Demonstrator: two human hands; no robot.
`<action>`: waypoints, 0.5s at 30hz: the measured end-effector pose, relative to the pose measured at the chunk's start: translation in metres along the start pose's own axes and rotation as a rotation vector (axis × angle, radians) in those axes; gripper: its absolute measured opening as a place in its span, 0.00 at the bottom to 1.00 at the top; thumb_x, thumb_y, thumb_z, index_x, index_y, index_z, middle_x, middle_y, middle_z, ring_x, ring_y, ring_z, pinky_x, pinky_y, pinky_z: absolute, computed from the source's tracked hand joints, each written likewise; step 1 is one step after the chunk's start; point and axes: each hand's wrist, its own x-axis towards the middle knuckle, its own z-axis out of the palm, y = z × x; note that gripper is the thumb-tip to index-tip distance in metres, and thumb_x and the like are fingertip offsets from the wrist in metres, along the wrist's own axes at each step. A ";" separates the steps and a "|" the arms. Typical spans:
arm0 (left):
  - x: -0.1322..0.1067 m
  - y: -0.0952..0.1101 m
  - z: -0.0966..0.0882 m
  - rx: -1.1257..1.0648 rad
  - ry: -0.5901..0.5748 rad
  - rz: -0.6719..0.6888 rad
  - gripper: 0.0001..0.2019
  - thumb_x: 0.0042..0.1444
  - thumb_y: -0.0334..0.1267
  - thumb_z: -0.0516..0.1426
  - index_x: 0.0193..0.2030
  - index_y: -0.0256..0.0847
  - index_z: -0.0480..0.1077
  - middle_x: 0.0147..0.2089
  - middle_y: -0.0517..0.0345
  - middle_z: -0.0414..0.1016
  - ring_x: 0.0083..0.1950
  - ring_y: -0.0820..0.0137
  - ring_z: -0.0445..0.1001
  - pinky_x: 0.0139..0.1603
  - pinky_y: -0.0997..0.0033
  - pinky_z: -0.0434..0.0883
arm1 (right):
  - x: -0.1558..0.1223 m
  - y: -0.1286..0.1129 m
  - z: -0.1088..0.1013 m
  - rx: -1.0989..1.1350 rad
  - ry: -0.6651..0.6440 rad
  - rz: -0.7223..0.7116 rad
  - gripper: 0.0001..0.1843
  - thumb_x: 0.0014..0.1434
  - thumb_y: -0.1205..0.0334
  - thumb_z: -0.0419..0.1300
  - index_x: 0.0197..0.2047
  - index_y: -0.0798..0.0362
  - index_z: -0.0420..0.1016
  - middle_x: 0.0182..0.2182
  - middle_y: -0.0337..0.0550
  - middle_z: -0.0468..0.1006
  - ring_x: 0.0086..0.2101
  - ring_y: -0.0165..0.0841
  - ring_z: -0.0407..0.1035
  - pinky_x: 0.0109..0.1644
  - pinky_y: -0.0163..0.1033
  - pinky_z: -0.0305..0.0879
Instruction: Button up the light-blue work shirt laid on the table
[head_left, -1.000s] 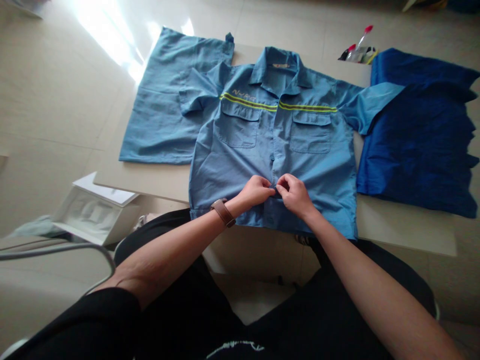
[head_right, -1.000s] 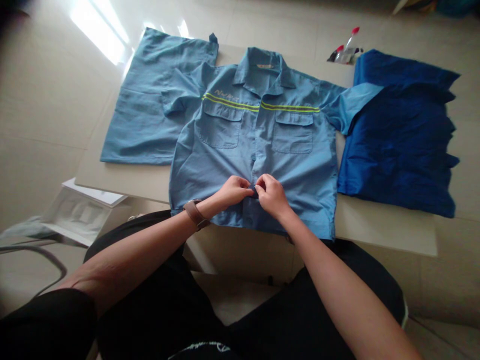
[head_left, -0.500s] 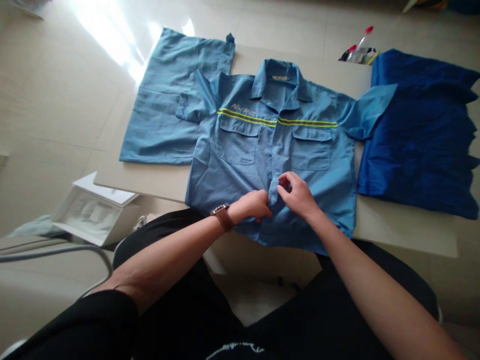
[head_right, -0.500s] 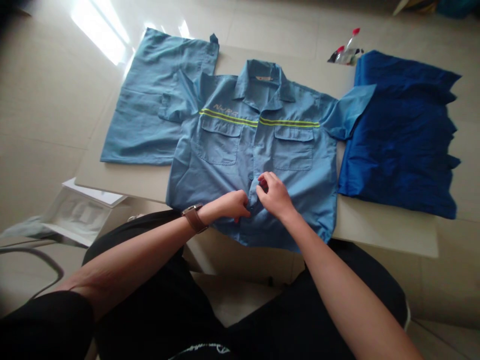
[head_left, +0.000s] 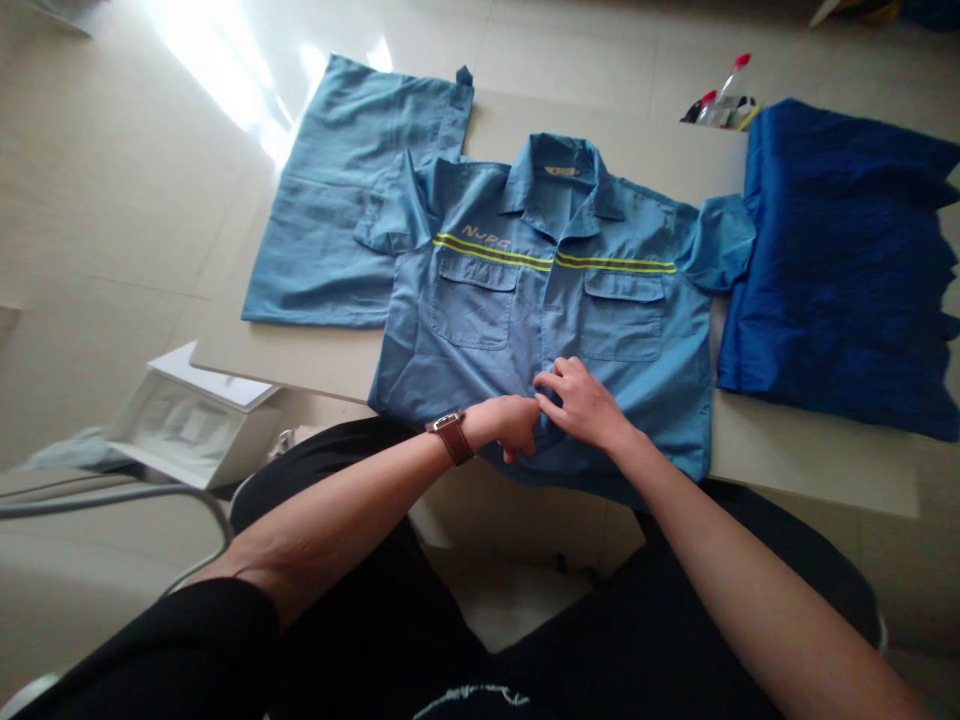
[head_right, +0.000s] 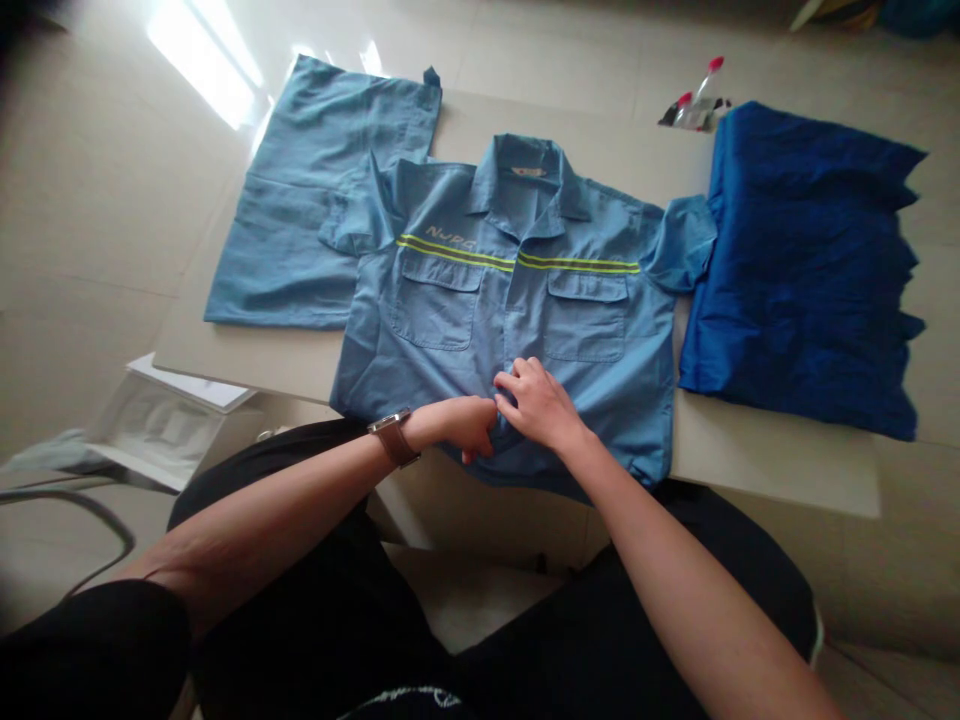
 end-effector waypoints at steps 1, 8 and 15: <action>0.000 0.000 -0.002 0.036 -0.058 -0.018 0.16 0.44 0.28 0.65 0.11 0.38 0.67 0.18 0.55 0.75 0.23 0.69 0.73 0.29 0.72 0.71 | 0.000 -0.001 -0.001 -0.013 -0.016 0.006 0.11 0.68 0.56 0.56 0.46 0.50 0.77 0.41 0.49 0.72 0.45 0.43 0.64 0.51 0.46 0.64; 0.000 -0.001 -0.004 0.026 -0.156 -0.075 0.16 0.54 0.32 0.63 0.17 0.37 0.70 0.24 0.54 0.79 0.28 0.70 0.77 0.36 0.70 0.76 | -0.002 -0.002 -0.001 -0.051 -0.048 0.048 0.08 0.67 0.55 0.57 0.43 0.50 0.73 0.40 0.47 0.76 0.43 0.42 0.65 0.48 0.44 0.61; 0.007 -0.006 0.001 -0.019 -0.182 -0.096 0.19 0.57 0.36 0.63 0.15 0.37 0.71 0.24 0.52 0.79 0.25 0.70 0.76 0.34 0.69 0.76 | -0.004 -0.001 0.000 -0.003 -0.009 0.081 0.07 0.66 0.56 0.59 0.37 0.49 0.68 0.35 0.44 0.74 0.39 0.40 0.64 0.43 0.42 0.58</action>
